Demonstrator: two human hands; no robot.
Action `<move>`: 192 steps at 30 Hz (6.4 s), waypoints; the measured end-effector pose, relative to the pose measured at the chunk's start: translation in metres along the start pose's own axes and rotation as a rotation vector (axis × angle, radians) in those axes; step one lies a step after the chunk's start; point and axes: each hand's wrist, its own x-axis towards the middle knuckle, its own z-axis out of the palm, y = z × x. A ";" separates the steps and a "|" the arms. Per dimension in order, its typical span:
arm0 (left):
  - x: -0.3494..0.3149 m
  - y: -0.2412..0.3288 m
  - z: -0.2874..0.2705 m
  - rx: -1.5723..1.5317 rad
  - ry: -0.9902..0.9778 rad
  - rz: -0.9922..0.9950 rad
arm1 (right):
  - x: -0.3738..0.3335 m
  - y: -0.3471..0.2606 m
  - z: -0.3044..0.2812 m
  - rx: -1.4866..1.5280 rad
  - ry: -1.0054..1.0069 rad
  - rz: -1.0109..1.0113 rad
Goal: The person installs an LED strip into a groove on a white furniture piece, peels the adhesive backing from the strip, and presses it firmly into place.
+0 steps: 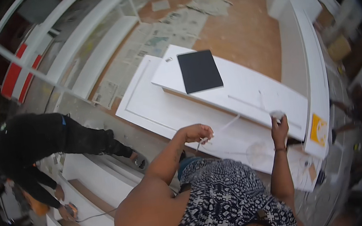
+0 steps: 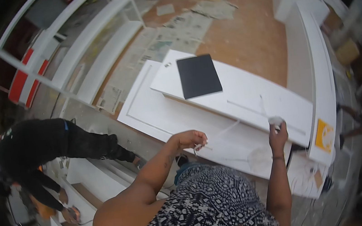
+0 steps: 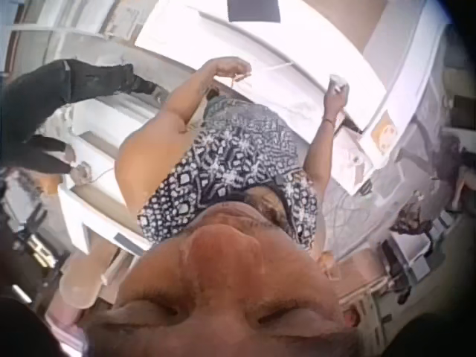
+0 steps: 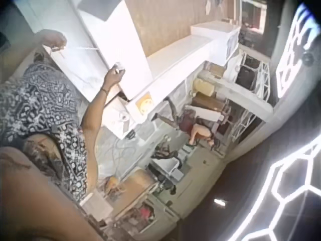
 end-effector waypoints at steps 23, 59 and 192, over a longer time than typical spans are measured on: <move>-0.024 -0.088 0.068 0.010 0.786 -0.179 | -0.110 0.011 0.061 -0.129 -0.638 -0.306; -0.031 -0.058 0.096 0.080 0.879 -0.180 | -0.102 -0.038 0.079 -0.106 -0.865 -0.563; -0.030 -0.047 0.118 0.355 0.973 -0.080 | -0.017 0.069 0.096 -0.482 -0.605 -0.488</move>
